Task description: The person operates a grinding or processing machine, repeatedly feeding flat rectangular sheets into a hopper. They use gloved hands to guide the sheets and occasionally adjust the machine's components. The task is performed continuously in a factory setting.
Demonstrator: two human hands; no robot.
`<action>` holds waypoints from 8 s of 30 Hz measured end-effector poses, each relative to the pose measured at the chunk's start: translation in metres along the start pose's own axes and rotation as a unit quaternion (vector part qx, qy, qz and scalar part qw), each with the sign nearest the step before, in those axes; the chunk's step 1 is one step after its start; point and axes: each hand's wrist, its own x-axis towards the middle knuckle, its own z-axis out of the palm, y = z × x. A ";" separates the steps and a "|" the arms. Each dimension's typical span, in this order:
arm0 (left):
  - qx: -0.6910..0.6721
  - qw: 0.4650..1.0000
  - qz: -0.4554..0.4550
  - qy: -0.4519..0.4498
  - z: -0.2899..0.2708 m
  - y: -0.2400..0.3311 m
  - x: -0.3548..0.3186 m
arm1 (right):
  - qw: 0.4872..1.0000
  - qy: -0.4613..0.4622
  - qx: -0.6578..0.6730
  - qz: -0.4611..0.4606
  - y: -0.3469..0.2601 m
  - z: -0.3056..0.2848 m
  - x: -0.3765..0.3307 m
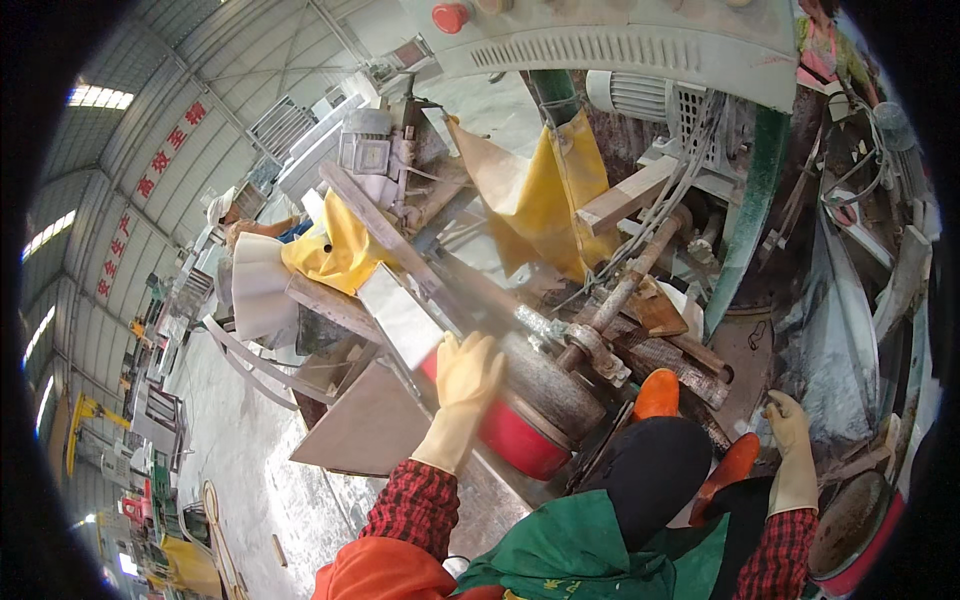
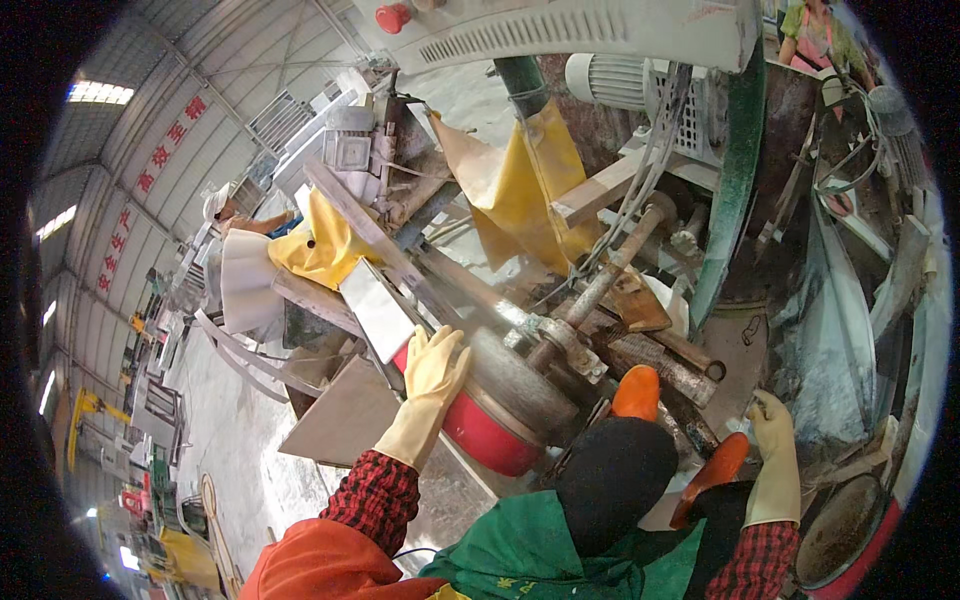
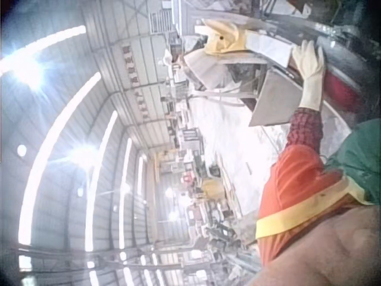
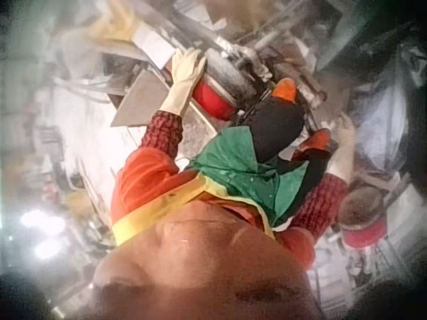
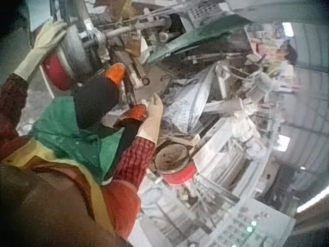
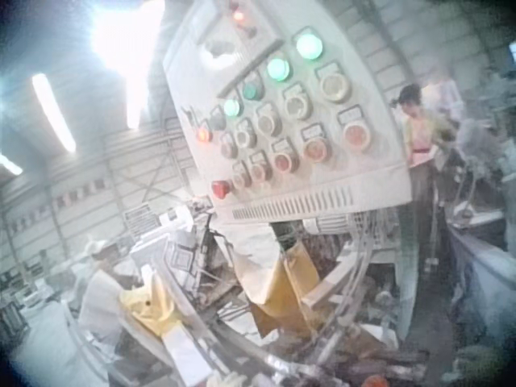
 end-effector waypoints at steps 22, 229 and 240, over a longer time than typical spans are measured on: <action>-0.013 0.999 0.021 0.023 -0.004 0.018 -0.007 | 0.997 -0.039 0.072 0.008 0.030 0.014 0.013; -0.750 0.509 -0.223 -0.358 0.033 0.293 0.090 | 0.966 -0.043 0.171 -0.190 -0.188 -0.005 -0.027; -0.698 0.569 -0.093 -0.424 0.018 0.327 0.078 | 0.810 0.109 0.569 -0.088 -0.069 -0.073 -0.064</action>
